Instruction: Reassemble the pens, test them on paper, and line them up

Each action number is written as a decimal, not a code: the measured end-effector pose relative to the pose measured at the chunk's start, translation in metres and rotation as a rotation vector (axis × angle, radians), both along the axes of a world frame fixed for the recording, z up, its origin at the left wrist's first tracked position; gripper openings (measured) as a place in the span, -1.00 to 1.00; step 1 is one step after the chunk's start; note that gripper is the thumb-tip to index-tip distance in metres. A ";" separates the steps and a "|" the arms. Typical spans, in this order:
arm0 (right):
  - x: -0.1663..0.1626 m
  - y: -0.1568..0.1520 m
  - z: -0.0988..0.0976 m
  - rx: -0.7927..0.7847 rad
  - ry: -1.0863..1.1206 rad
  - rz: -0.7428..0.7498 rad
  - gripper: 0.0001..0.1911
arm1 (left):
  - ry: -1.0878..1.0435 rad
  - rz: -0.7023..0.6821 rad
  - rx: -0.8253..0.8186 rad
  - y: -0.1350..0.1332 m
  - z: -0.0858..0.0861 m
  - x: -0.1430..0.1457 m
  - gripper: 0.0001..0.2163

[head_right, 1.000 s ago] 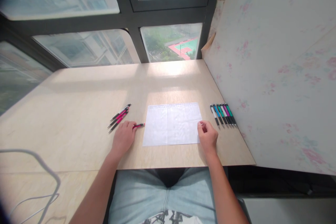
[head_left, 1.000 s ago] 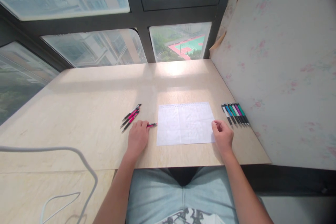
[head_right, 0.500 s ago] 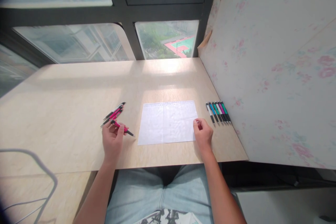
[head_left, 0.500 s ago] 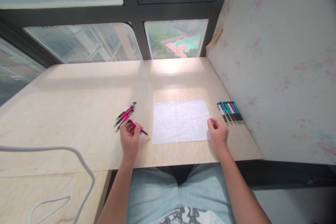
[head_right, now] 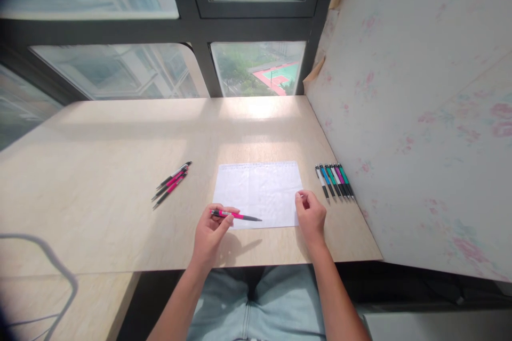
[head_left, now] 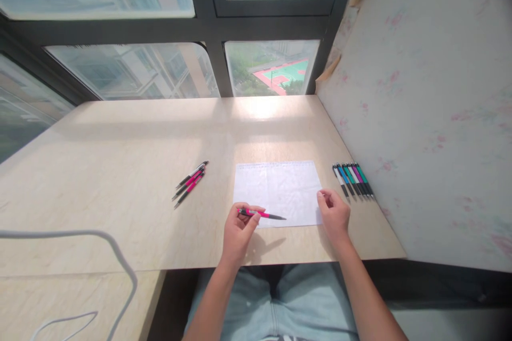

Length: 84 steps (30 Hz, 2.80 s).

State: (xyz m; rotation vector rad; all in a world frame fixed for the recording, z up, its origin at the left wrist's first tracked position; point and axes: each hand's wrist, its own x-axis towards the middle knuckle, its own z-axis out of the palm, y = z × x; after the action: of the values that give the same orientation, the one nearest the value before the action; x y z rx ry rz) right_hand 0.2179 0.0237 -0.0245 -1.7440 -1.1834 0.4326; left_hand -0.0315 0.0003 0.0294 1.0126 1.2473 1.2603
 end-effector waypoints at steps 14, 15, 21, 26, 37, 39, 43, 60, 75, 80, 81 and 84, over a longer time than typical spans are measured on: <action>-0.046 -0.027 0.030 0.097 0.799 0.223 -0.52 | -0.424 0.038 -0.216 0.001 -0.008 0.029 -0.78; -0.055 -0.028 0.034 0.066 0.941 0.282 -0.48 | -0.446 0.047 -0.220 0.001 -0.008 0.031 -0.79; -0.087 -0.014 0.043 -0.060 1.189 0.328 -0.66 | -0.322 0.029 -0.103 0.009 -0.007 0.034 -0.84; -0.096 -0.007 0.043 -0.098 1.351 0.238 -0.65 | -0.228 -0.120 0.005 0.006 -0.007 0.026 -0.75; -0.116 -0.022 0.035 -0.009 1.364 0.056 -0.59 | -0.458 0.077 -0.092 0.002 -0.009 0.041 -0.83; -0.117 -0.024 0.033 0.035 1.240 0.014 -0.59 | -0.595 0.147 -0.184 0.001 -0.008 0.050 -0.82; -0.108 -0.028 0.026 0.063 0.879 0.019 -0.57 | -0.780 0.217 -0.353 -0.001 -0.006 0.059 -0.85; -0.074 -0.021 0.027 -0.105 0.685 0.379 -0.74 | -0.683 0.188 -0.340 0.002 -0.007 0.036 -0.75; -0.072 -0.027 0.028 -0.198 0.632 0.289 -0.56 | -0.270 -0.046 -0.155 -0.001 -0.015 0.015 -0.80; -0.075 -0.030 0.019 -0.084 0.630 0.327 -0.77 | -0.276 0.108 -0.167 0.002 -0.021 0.019 -0.79; -0.075 -0.030 0.018 -0.054 0.611 0.346 -0.80 | -0.287 0.120 -0.159 0.002 -0.021 0.019 -0.79; -0.074 -0.032 0.017 0.015 0.579 0.440 -0.86 | -0.331 0.101 -0.141 0.002 -0.019 0.021 -0.79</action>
State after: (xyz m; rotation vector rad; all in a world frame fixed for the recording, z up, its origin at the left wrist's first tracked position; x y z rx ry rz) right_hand 0.1438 -0.0079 -0.0074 -1.2058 -1.1198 1.1036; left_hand -0.0110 0.0025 0.0103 0.6161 1.1209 1.3353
